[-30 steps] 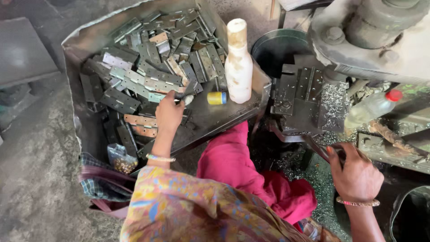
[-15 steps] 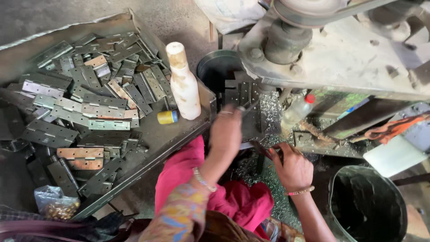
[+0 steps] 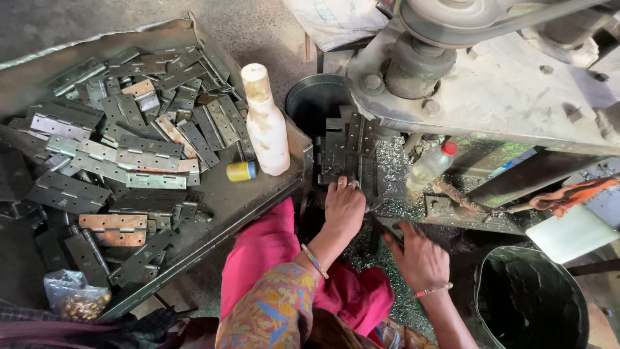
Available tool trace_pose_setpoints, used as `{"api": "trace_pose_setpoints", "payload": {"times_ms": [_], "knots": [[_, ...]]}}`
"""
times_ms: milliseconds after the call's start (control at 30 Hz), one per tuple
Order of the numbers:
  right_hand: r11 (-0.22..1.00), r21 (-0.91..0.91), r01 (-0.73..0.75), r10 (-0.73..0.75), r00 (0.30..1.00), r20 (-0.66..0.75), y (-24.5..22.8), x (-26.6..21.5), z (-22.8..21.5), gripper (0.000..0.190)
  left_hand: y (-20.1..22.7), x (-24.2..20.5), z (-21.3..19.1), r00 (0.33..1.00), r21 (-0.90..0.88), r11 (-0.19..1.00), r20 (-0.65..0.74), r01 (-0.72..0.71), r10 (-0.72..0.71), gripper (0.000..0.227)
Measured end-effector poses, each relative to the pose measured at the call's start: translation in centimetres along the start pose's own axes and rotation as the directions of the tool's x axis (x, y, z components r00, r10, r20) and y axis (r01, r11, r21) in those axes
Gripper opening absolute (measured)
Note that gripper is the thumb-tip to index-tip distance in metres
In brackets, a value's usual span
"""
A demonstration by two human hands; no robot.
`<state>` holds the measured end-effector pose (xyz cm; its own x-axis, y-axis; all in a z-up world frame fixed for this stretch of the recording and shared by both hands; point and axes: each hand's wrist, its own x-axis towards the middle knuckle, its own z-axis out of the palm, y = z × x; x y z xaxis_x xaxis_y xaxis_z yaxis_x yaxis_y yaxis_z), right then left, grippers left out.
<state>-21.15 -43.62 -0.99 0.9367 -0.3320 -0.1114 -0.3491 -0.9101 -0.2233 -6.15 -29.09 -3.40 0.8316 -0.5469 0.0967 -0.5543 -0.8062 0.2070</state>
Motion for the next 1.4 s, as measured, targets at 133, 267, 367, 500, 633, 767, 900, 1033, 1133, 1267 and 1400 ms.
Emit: {"api": "trace_pose_setpoints", "payload": {"times_ms": [133, 267, 367, 500, 633, 767, 900, 1033, 1133, 1267, 1400], "knots": [[0.987, 0.159, -0.027, 0.009, 0.993, 0.116, 4.6, -2.2, 11.4, 0.042, -0.1, -1.2, -1.8, 0.999, -0.037, 0.999, -0.026, 0.030, -0.031, 0.019], [0.911, 0.363, 0.196, -0.161, 0.979, -0.123, 7.9, -3.1, 18.5, 0.048, -0.1, -1.7, -2.4, 0.971, -0.033, 0.999, -0.239, -0.005, -0.003, 0.019], [0.941, 0.334, 0.058, -0.094, 0.991, 0.092, 9.4, -1.2, 17.3, 0.044, -0.1, -0.7, -2.6, 0.994, 0.008, 1.000, -0.109, 0.019, -0.018, 0.018], [0.979, 0.192, -0.075, 0.038, 0.981, 0.191, 9.5, 0.3, 14.7, 0.043, 0.2, 1.1, -2.1, 0.991, 0.112, 0.994, -0.133, 0.019, -0.003, 0.017], [0.936, 0.352, -0.015, -0.026, 0.994, 0.110, 7.2, -1.8, 16.2, 0.042, 1.3, 1.2, -1.6, 0.997, 0.104, 0.993, -0.058, 0.058, -0.052, 0.015], [0.900, 0.435, -0.032, -0.066, 0.976, 0.208, 7.4, -1.4, 15.2, 0.042, 0.9, 1.1, -1.5, 0.986, 0.140, 0.990, -0.166, 0.036, -0.012, 0.018], [0.981, 0.135, -0.142, 0.096, 0.949, 0.300, 8.4, -0.1, 13.1, 0.043, 0.6, 2.8, -1.5, 0.996, 0.140, 0.988, -0.067, 0.068, -0.059, 0.019], [0.952, 0.285, -0.113, 0.052, 0.976, 0.214, 6.7, -1.4, 14.6, 0.044, 0.9, 3.5, -1.6, 0.992, 0.111, 0.988, -0.078, 0.107, -0.098, 0.025], [0.933, 0.340, -0.120, 0.048, 0.976, 0.212, 6.8, -2.3, 15.5, 0.046, 0.9, 2.9, -1.5, 0.957, 0.064, 0.994, -0.281, 0.090, -0.069, 0.025], [0.963, 0.236, -0.126, 0.048, 0.949, 0.312, 8.3, -0.2, 14.4, 0.038, -0.5, 4.4, -2.4, 0.995, 0.126, 0.988, 0.008, 0.094, -0.095, 0.025], [0.971, 0.197, -0.134, 0.082, 0.964, 0.253, 8.8, -0.2, 15.0, 0.039, -1.0, 5.7, -1.7, 0.992, 0.188, 0.975, -0.047, 0.121, -0.114, 0.028]]}}
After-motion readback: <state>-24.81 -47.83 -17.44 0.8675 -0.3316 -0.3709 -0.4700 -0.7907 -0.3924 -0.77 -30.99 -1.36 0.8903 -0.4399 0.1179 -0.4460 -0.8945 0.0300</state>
